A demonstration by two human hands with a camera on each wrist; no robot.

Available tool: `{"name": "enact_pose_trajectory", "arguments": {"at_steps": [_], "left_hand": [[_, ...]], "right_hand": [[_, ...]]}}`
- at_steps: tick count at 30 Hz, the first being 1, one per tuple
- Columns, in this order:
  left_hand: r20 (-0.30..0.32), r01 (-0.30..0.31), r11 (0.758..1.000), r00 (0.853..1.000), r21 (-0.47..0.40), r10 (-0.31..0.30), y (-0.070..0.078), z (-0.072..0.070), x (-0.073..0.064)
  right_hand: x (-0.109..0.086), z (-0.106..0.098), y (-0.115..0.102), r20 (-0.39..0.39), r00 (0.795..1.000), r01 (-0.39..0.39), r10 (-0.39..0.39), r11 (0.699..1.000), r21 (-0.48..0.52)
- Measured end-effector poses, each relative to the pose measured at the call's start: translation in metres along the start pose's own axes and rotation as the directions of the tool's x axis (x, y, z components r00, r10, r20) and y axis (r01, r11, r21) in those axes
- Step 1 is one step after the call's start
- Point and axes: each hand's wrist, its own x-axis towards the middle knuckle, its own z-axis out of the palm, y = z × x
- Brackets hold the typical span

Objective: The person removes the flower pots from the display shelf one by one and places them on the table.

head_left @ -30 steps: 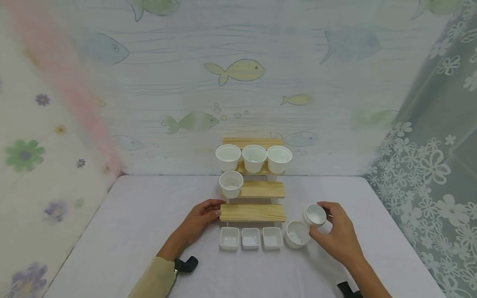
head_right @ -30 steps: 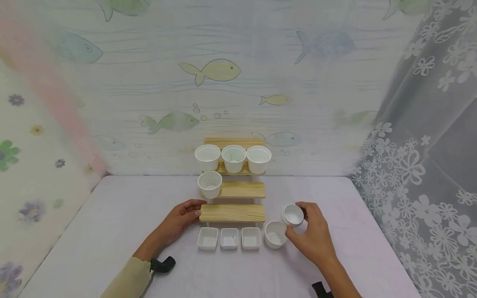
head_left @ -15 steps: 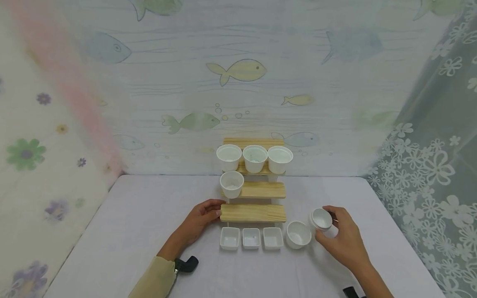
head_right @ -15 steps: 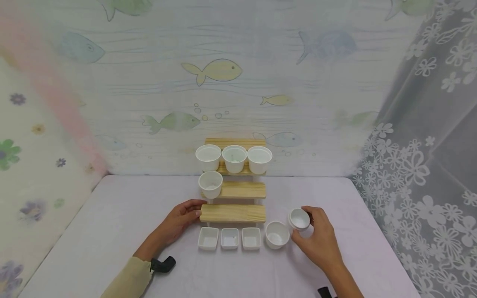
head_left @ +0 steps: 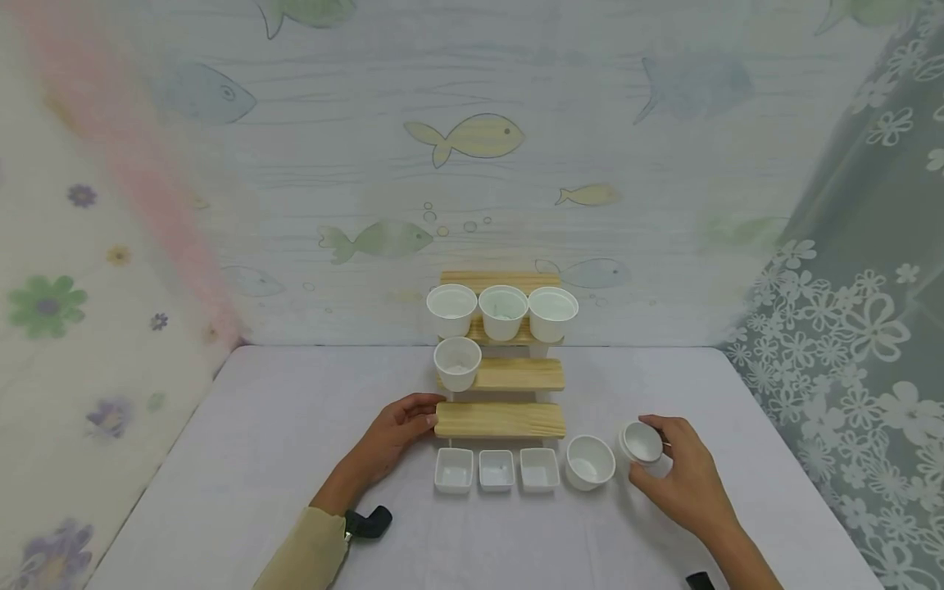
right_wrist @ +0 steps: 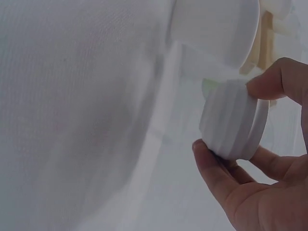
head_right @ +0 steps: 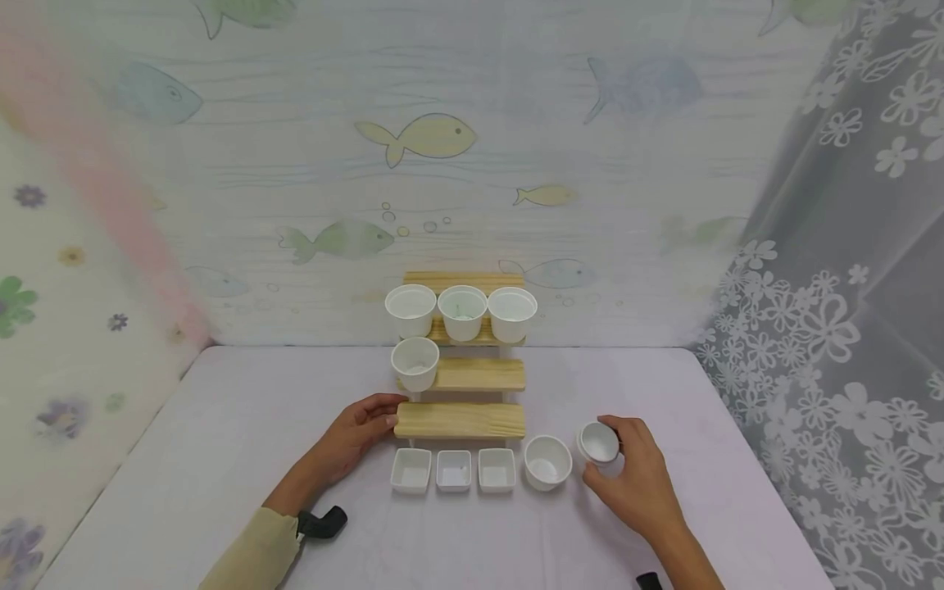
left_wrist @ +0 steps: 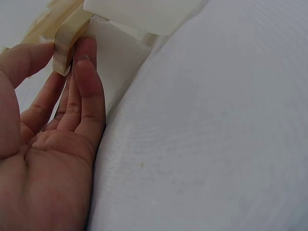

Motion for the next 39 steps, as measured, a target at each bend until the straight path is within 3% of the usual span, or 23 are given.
{"name": "enact_pose_trajectory", "arguments": {"at_steps": [9,17,30,39], "left_hand": [[-0.002,0.0,1.0,1.0,0.013,0.0,0.002,0.001,0.0],[0.022,0.005,1.0,1.0,0.007,-0.006,0.002,-0.016,0.018],[0.036,0.004,1.0,0.999,0.018,-0.005,0.001,-0.021,0.023],[0.047,0.004,1.0,0.999,0.017,-0.005,0.003,-0.028,0.031]], "right_hand": [[-0.001,0.005,0.005,0.103,0.993,-0.057,0.062,0.997,-0.052],[0.008,0.018,0.003,0.103,0.992,-0.069,0.078,0.994,-0.086],[0.009,0.023,0.003,0.174,0.979,-0.083,0.102,0.99,-0.118],[0.013,0.027,0.001,0.174,0.98,-0.077,0.097,0.99,-0.115]]}}
